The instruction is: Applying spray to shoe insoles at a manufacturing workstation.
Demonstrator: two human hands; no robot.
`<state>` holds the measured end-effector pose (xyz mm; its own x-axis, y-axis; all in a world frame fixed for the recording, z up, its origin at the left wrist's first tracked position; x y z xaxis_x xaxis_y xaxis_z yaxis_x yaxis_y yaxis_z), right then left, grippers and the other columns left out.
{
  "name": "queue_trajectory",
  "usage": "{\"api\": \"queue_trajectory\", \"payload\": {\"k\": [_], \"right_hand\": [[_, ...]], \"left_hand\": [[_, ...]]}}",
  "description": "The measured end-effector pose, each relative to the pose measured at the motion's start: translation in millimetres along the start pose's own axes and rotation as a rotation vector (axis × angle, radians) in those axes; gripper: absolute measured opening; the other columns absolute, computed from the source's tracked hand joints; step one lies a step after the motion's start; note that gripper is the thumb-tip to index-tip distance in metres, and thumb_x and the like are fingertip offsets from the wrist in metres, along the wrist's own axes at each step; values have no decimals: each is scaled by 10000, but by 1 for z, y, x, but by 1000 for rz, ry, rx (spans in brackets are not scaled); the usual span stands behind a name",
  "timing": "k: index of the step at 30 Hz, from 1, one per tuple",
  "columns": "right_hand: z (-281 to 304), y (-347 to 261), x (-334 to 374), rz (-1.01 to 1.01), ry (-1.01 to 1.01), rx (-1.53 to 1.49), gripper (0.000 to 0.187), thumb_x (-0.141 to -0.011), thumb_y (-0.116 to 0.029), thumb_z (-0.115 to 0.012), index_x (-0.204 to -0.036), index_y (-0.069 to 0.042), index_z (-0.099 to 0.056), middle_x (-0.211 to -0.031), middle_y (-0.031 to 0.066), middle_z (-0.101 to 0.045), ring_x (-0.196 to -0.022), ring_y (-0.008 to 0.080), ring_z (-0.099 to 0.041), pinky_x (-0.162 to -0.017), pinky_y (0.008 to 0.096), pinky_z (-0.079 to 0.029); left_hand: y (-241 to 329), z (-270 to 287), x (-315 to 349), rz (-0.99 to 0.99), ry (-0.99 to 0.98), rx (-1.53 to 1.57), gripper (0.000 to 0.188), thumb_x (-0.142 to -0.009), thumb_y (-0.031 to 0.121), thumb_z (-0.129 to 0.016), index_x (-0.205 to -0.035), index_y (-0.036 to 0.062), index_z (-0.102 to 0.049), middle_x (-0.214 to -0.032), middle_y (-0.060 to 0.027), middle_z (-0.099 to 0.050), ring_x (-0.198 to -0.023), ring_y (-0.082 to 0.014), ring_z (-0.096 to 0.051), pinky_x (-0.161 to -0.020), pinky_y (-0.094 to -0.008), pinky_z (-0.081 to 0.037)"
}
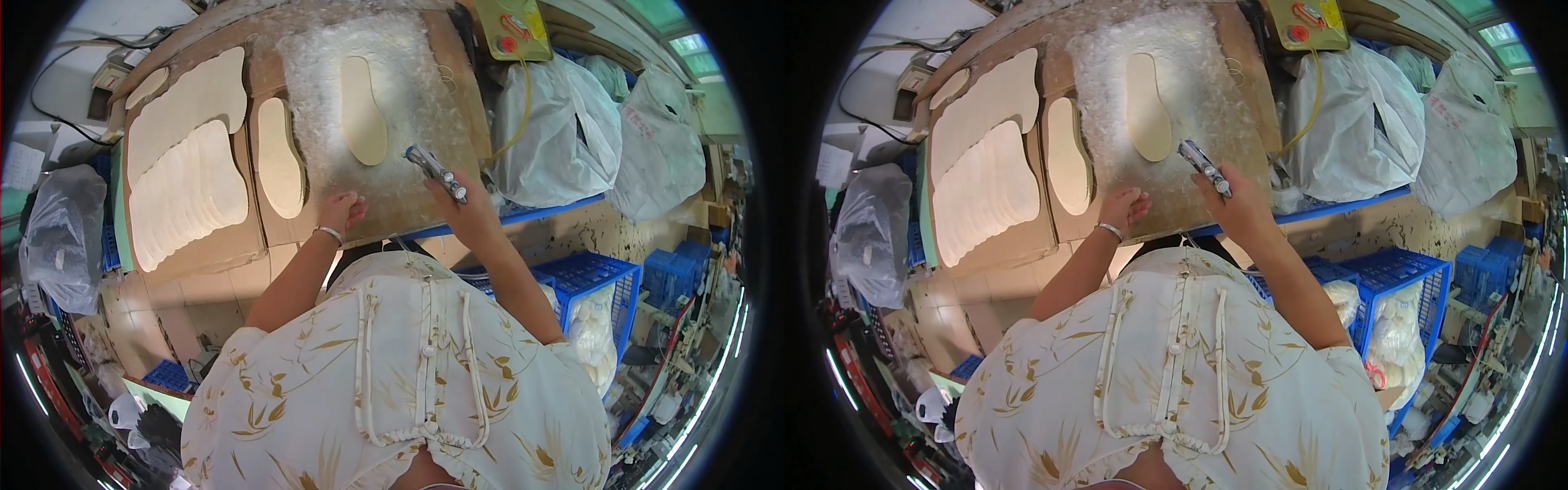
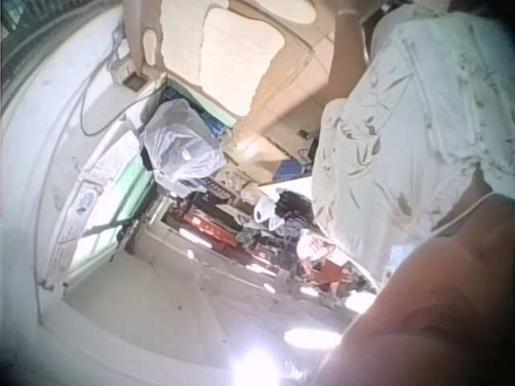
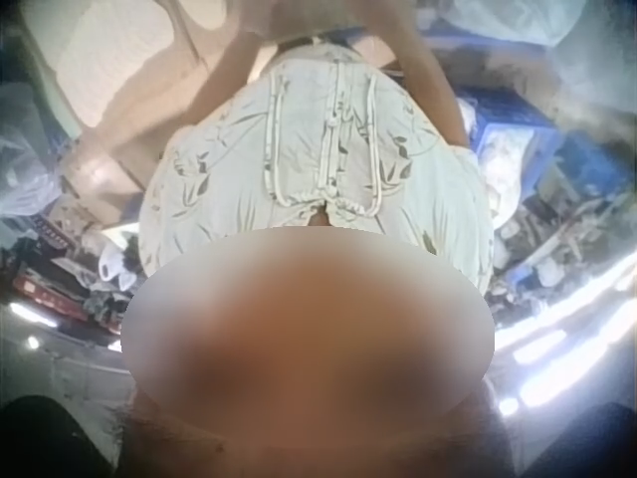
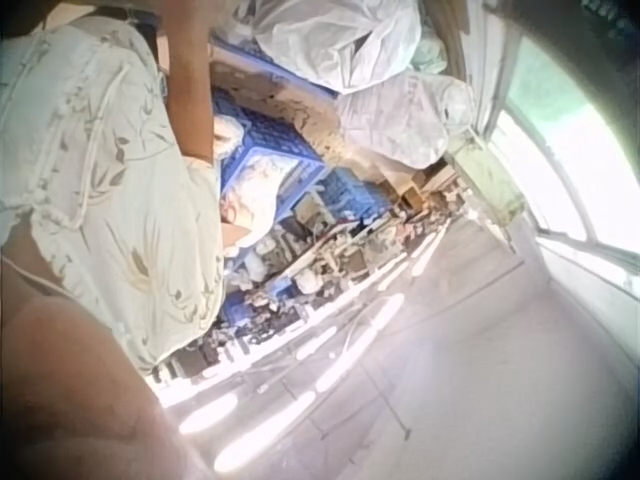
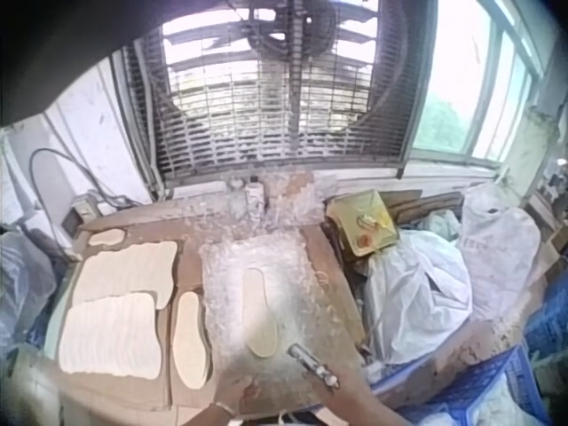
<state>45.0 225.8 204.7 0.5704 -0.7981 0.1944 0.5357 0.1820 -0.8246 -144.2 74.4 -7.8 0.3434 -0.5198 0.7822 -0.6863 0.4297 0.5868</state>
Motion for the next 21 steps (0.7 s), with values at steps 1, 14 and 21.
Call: {"api": "queue_trajectory", "payload": {"k": [1, 14, 21], "right_hand": [[0, -1, 3, 49, -15, 38, 305, -875, -318, -648, -830, -25, -575, -590, 153, -519, -532, 327, -489, -515, 392, -385], [2, 2, 18, 100, -100, 21, 252, -884, -269, -642, -861, -26, -581, -608, 131, -546, -534, 276, -505, -515, 362, -392], [10, 11, 19, 78, -59, 27, 259, -883, -268, -645, -886, -19, -576, -617, 127, -543, -532, 260, -482, -519, 366, -391]], "left_hand": [[-4, 3, 4, 18, -2, 4, 260, -891, 181, -608, -1092, 23, -558, -977, -83, -644, -843, -213, -660, -686, -293, -559], [-35, 25, 31, 65, 45, 41, 308, -879, 184, -626, -1127, 14, -558, -999, -97, -648, -856, -216, -659, -704, -304, -561], [-38, 17, 31, 52, 33, 46, 332, -877, 191, -633, -1142, 9, -550, -1007, -101, -648, -868, -219, -661, -704, -306, -563]]}}
Point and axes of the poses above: each hand's wrist, its own x-axis away from the middle knuckle, its own z-axis out of the back of the hand, y = z × x, the point moved 5 cm from there along -x, towards the middle knuckle
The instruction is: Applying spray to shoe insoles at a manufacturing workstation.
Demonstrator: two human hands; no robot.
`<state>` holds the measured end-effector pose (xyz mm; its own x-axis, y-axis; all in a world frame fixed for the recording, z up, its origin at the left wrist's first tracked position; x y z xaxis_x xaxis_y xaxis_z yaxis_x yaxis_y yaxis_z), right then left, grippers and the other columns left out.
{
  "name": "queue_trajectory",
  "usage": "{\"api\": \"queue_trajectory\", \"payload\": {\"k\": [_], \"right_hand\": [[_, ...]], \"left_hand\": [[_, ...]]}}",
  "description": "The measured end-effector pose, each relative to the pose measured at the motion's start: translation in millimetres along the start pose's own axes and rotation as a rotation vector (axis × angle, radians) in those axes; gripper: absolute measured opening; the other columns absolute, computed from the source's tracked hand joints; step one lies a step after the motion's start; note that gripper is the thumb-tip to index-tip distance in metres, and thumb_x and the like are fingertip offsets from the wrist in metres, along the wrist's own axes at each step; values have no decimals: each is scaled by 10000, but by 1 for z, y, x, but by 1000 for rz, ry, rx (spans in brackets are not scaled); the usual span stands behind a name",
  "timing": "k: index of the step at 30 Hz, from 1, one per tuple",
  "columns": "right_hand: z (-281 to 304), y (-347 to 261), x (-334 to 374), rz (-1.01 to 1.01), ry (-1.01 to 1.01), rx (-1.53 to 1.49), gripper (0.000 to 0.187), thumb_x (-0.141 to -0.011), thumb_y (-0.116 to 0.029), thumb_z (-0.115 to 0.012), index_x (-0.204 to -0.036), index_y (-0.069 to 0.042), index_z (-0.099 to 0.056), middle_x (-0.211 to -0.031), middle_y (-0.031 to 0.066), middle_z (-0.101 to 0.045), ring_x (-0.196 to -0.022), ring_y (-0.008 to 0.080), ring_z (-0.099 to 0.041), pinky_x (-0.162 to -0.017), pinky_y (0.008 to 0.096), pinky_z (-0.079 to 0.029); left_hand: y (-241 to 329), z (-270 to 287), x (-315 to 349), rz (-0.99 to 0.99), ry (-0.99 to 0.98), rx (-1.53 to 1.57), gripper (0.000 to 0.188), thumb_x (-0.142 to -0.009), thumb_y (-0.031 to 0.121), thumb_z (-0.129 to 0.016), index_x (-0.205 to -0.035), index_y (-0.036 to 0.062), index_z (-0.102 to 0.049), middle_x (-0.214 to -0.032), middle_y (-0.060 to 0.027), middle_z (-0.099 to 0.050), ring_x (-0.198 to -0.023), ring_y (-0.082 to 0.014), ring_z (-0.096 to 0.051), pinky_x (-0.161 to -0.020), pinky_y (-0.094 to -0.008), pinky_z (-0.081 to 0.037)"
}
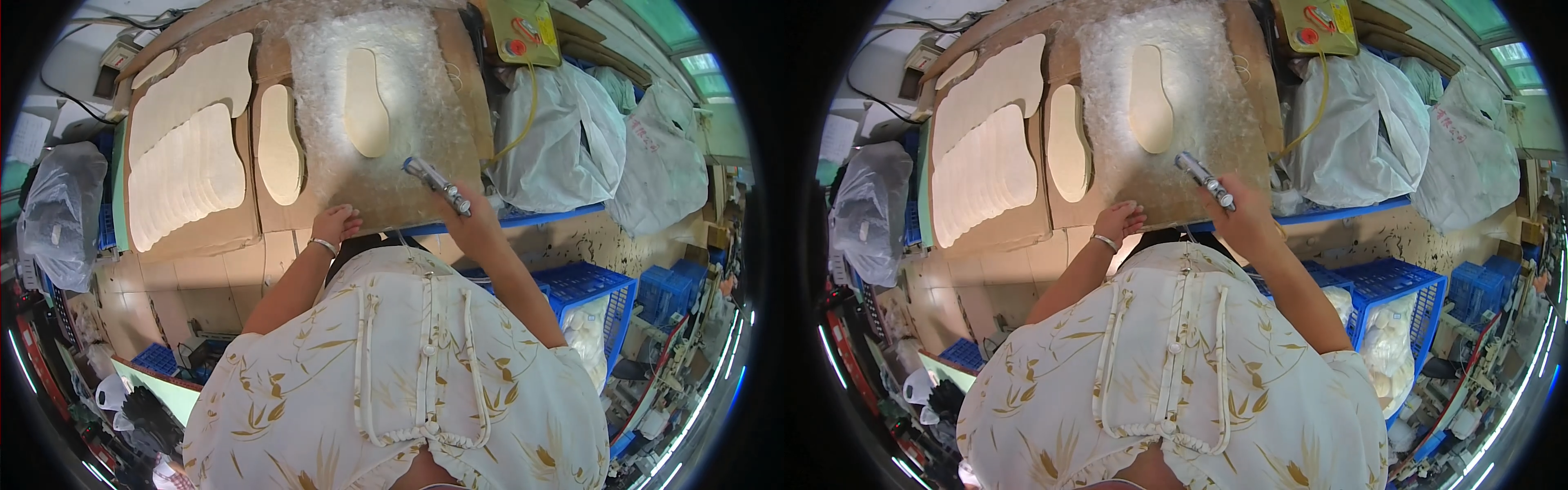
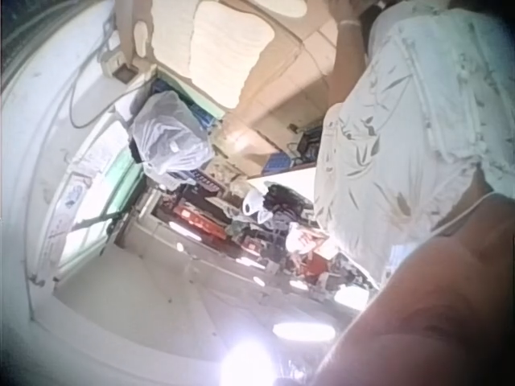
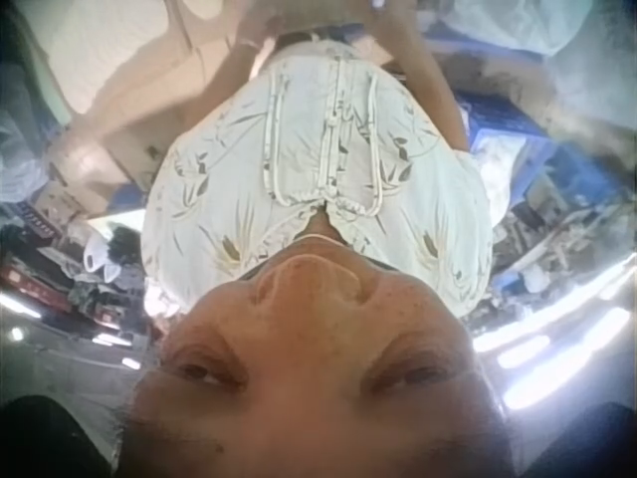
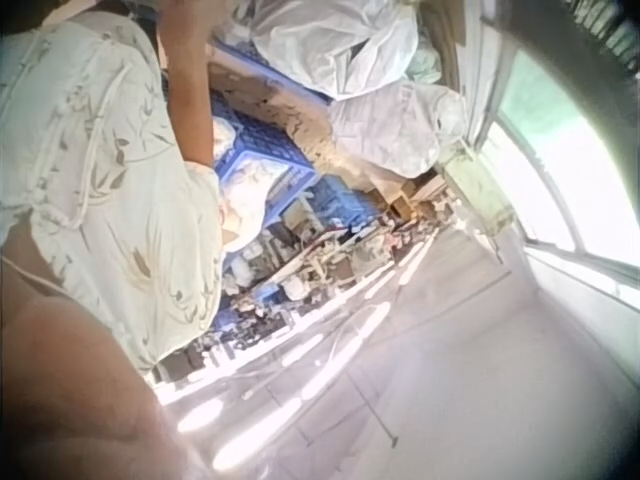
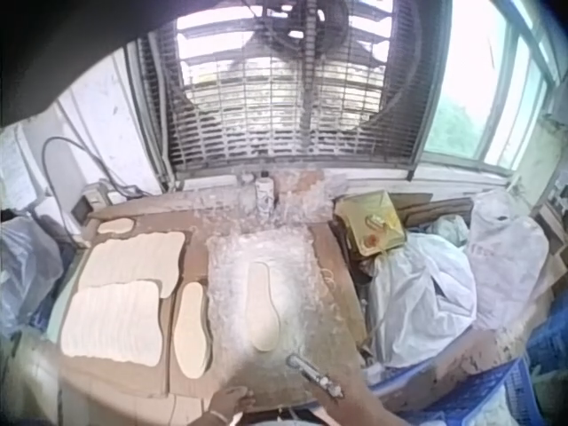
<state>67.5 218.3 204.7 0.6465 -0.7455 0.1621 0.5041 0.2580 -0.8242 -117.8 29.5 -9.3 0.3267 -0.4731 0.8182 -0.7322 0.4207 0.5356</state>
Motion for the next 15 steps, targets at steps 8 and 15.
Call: {"api": "queue_trajectory", "payload": {"k": [8, 15], "right_hand": [[3, 3, 3, 14, -55, 8, 211, -889, -248, -635, -931, -48, -585, -621, 135, -535, -536, 234, -488, -522, 358, -396], [3, 10, 2, -112, -81, -18, 215, -877, -247, -651, -937, -50, -590, -636, 142, -560, -538, 241, -511, -536, 355, -413]], "left_hand": [[-5, -11, -5, 9, -15, 2, 316, -879, 186, -630, -1137, 18, -557, -997, -96, -649, -847, -212, -663, -675, -298, -565], [-2, -15, -8, 13, -1, 4, 313, -878, 186, -632, -1131, 18, -560, -1008, -96, -652, -842, -210, -664, -679, -294, -568]]}}
Point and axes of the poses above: each hand's wrist, its own x-axis away from the middle knuckle, its own z-axis out of the back of the hand, y = z × x, the point moved 5 cm from there along -x, towards the middle knuckle
